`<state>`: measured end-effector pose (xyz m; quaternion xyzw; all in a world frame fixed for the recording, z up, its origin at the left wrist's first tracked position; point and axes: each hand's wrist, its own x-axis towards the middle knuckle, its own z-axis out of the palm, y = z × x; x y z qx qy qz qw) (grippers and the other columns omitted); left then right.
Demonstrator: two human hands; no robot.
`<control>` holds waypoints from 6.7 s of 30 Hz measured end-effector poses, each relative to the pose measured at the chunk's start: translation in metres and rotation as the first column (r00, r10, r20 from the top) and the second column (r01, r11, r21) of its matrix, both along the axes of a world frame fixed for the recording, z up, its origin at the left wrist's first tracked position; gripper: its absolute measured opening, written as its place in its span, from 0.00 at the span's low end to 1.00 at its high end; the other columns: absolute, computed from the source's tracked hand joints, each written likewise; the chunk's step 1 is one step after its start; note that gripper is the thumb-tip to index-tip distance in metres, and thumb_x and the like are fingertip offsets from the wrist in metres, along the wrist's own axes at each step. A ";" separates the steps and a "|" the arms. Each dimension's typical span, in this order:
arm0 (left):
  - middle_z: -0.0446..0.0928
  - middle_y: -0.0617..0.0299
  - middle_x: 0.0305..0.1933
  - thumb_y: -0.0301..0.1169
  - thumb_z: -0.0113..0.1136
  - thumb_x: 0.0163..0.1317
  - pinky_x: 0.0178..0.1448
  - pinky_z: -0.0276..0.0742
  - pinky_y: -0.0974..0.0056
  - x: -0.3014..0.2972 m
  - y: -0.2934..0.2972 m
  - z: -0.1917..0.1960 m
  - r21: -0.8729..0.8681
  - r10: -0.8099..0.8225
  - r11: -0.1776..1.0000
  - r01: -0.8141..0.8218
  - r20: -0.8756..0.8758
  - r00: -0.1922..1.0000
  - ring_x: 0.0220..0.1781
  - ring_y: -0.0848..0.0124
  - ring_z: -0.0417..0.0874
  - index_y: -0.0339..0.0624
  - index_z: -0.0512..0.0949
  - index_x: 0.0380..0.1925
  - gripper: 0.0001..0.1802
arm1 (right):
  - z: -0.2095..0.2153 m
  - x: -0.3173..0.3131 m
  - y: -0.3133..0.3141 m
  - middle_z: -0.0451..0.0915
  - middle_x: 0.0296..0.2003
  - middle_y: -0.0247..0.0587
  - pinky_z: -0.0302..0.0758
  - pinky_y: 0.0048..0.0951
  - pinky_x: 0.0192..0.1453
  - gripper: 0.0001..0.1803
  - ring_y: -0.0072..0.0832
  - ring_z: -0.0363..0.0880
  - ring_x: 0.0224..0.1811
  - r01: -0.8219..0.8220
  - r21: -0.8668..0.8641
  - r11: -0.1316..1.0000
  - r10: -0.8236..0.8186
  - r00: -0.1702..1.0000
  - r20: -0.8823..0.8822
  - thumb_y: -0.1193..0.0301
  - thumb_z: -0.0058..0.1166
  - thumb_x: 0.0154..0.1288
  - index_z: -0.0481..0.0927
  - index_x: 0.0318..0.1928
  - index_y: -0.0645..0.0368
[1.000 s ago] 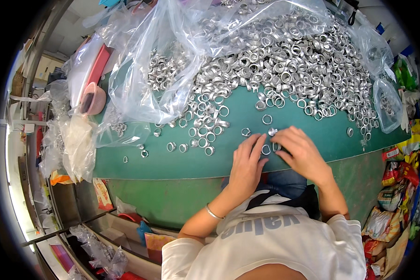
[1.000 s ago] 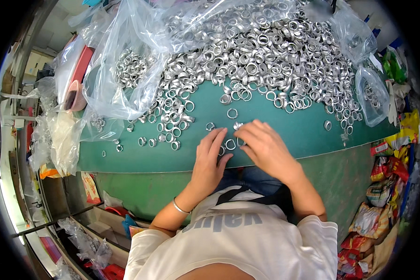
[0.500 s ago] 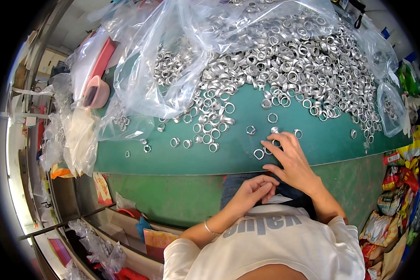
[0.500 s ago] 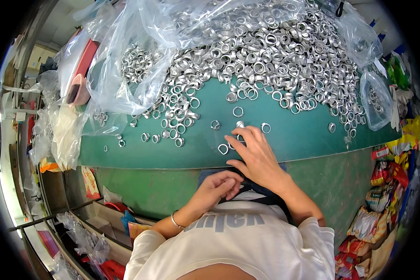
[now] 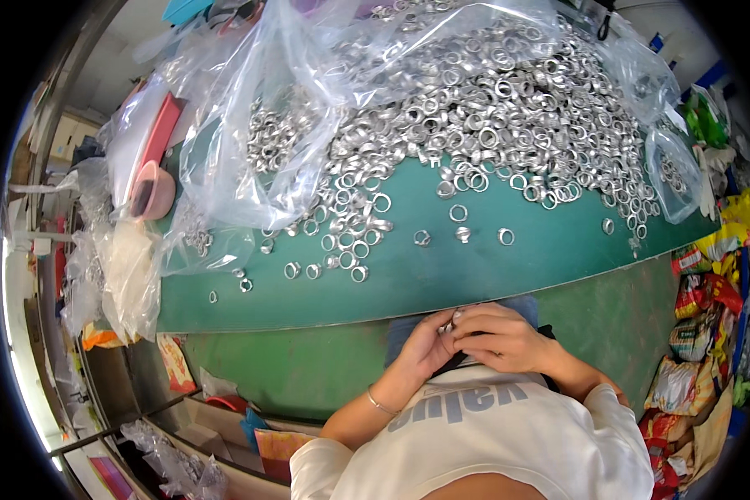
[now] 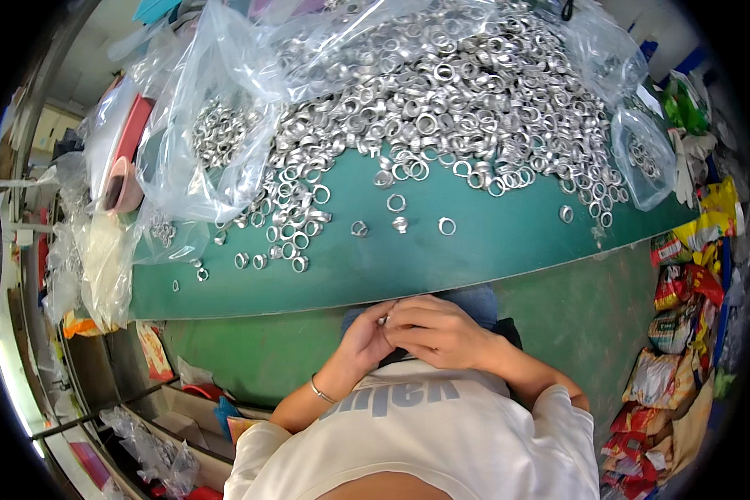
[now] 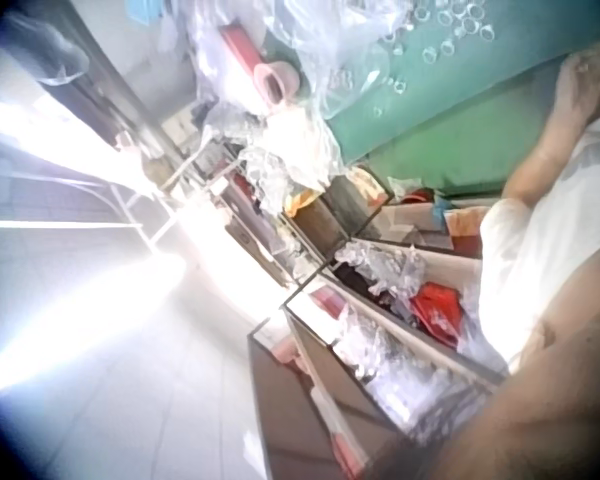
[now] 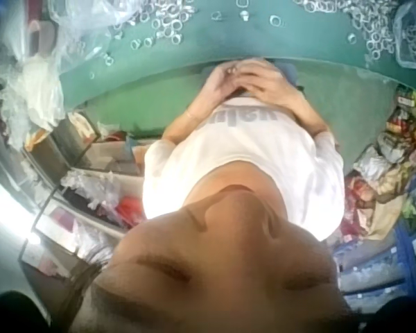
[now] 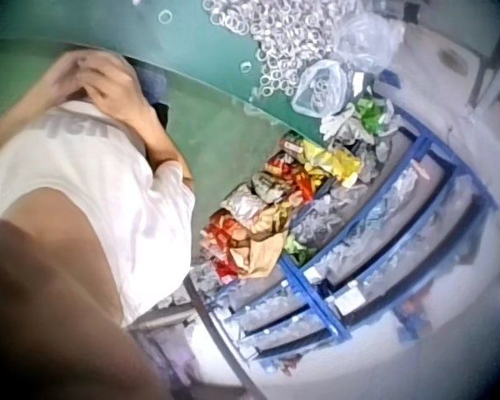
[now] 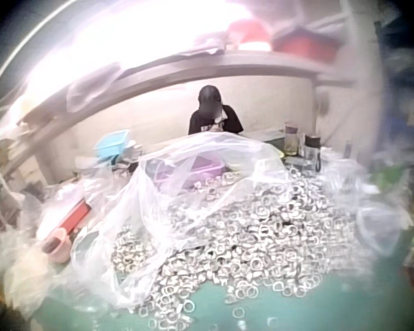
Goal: The person is sorting and picking up small metal rings from a large pile on a green table by hand.
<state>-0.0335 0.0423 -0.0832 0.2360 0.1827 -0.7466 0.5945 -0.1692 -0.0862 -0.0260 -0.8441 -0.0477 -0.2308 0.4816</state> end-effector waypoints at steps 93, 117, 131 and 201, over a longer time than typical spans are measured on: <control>0.73 0.55 0.59 0.15 0.54 0.48 0.69 0.59 0.40 0.055 -0.061 0.061 0.086 0.318 0.907 0.412 0.501 -0.805 0.67 0.52 0.67 0.38 0.78 0.46 0.22 | 0.025 0.045 -0.114 0.75 0.43 0.44 0.67 0.37 0.51 0.15 0.41 0.72 0.49 0.579 -0.425 0.696 -0.644 0.765 -0.013 0.75 0.62 0.54 0.79 0.43 0.62; 0.68 0.51 0.59 0.22 0.59 0.57 0.65 0.61 0.48 0.074 -0.100 0.083 0.045 0.203 0.968 0.249 0.445 -0.872 0.61 0.52 0.69 0.39 0.73 0.54 0.22 | 0.011 0.052 -0.117 0.75 0.42 0.40 0.67 0.37 0.50 0.18 0.39 0.71 0.48 0.523 -0.520 0.676 -0.617 0.787 -0.011 0.76 0.62 0.53 0.77 0.46 0.60; 0.74 0.59 0.30 0.26 0.60 0.52 0.43 0.63 0.57 0.083 -0.189 0.047 -0.034 0.184 0.983 0.181 0.205 -0.961 0.37 0.62 0.74 0.41 0.74 0.31 0.07 | 0.026 0.013 -0.129 0.76 0.46 0.40 0.67 0.38 0.58 0.15 0.40 0.70 0.53 0.450 -0.334 0.829 -0.523 0.834 -0.176 0.75 0.63 0.53 0.79 0.43 0.59; 0.68 0.50 0.61 0.11 0.51 0.49 0.71 0.52 0.35 0.005 -0.086 0.054 0.060 0.332 0.871 0.487 0.659 -0.675 0.69 0.45 0.62 0.37 0.76 0.48 0.24 | 0.013 -0.011 -0.131 0.67 0.63 0.48 0.60 0.44 0.69 0.24 0.48 0.60 0.68 0.623 -0.605 0.496 -0.820 0.566 -0.090 0.67 0.56 0.64 0.73 0.59 0.62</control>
